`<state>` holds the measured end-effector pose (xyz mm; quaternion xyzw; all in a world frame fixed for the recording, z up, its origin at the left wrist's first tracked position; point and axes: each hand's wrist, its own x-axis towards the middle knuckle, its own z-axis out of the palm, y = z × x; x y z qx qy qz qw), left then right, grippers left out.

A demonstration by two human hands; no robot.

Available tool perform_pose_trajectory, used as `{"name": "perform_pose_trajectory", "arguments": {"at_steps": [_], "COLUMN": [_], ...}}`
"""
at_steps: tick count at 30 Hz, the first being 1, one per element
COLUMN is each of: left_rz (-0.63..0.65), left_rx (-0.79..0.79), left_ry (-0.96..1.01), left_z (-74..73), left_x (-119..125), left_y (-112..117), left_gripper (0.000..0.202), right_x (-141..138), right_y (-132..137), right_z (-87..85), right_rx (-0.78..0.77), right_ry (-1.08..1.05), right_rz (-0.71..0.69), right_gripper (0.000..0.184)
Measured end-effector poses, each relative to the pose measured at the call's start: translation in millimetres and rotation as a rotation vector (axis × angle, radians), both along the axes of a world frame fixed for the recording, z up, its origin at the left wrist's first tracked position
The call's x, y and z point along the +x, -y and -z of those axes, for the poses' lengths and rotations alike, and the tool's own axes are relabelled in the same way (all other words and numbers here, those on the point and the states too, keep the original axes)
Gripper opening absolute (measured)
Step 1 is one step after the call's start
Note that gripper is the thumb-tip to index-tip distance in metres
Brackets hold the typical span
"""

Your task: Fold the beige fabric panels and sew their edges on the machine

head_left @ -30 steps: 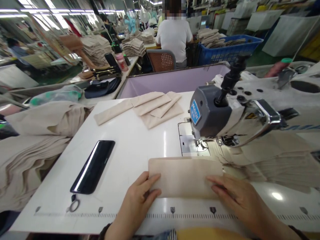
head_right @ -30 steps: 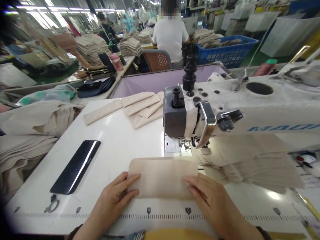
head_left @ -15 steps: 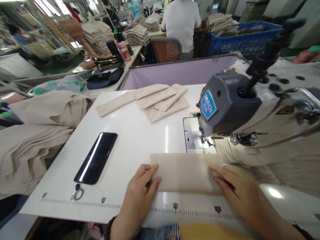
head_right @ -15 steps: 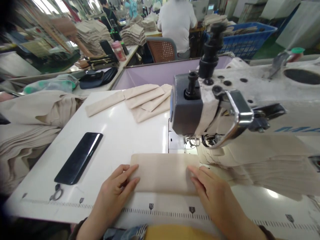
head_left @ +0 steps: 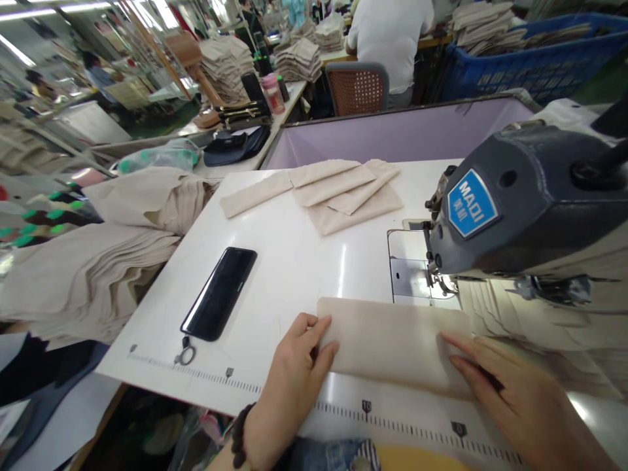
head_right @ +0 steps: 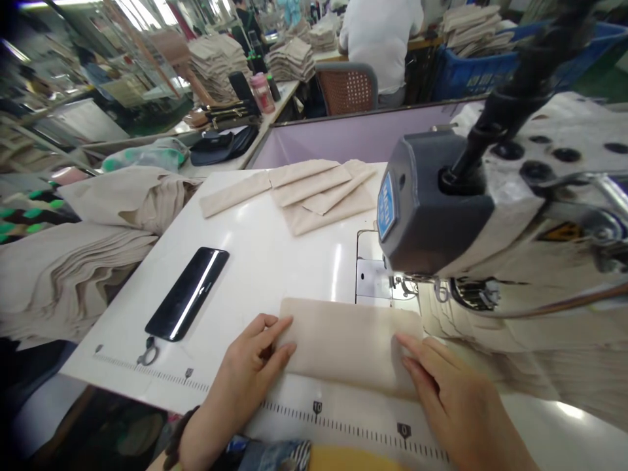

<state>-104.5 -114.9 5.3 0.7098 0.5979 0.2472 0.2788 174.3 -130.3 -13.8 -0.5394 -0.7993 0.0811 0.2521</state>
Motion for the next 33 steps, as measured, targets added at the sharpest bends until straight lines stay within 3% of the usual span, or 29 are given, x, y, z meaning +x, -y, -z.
{"name": "perform_pose_trajectory", "arguments": {"at_steps": [8, 19, 33], "left_rz": [-0.01, 0.001, 0.018], "left_rx": [-0.045, 0.018, 0.087], "left_ry": [-0.03, -0.087, -0.145], "left_z": [1.7, 11.4, 12.9], "left_x": [-1.6, -9.7, -11.3], "left_y": [-3.9, -7.4, -9.1], "left_gripper": [0.028, 0.038, 0.04], "right_x": [1.7, -9.1, -9.9], "right_y": [0.4, 0.5, -0.1], "right_z": [4.7, -9.1, -10.7], "right_rx": [-0.056, -0.245, -0.31], "right_ry": [-0.018, -0.158, -0.23], "right_rz": [-0.001, 0.046, 0.059], "right_gripper": [0.025, 0.028, 0.026]}}
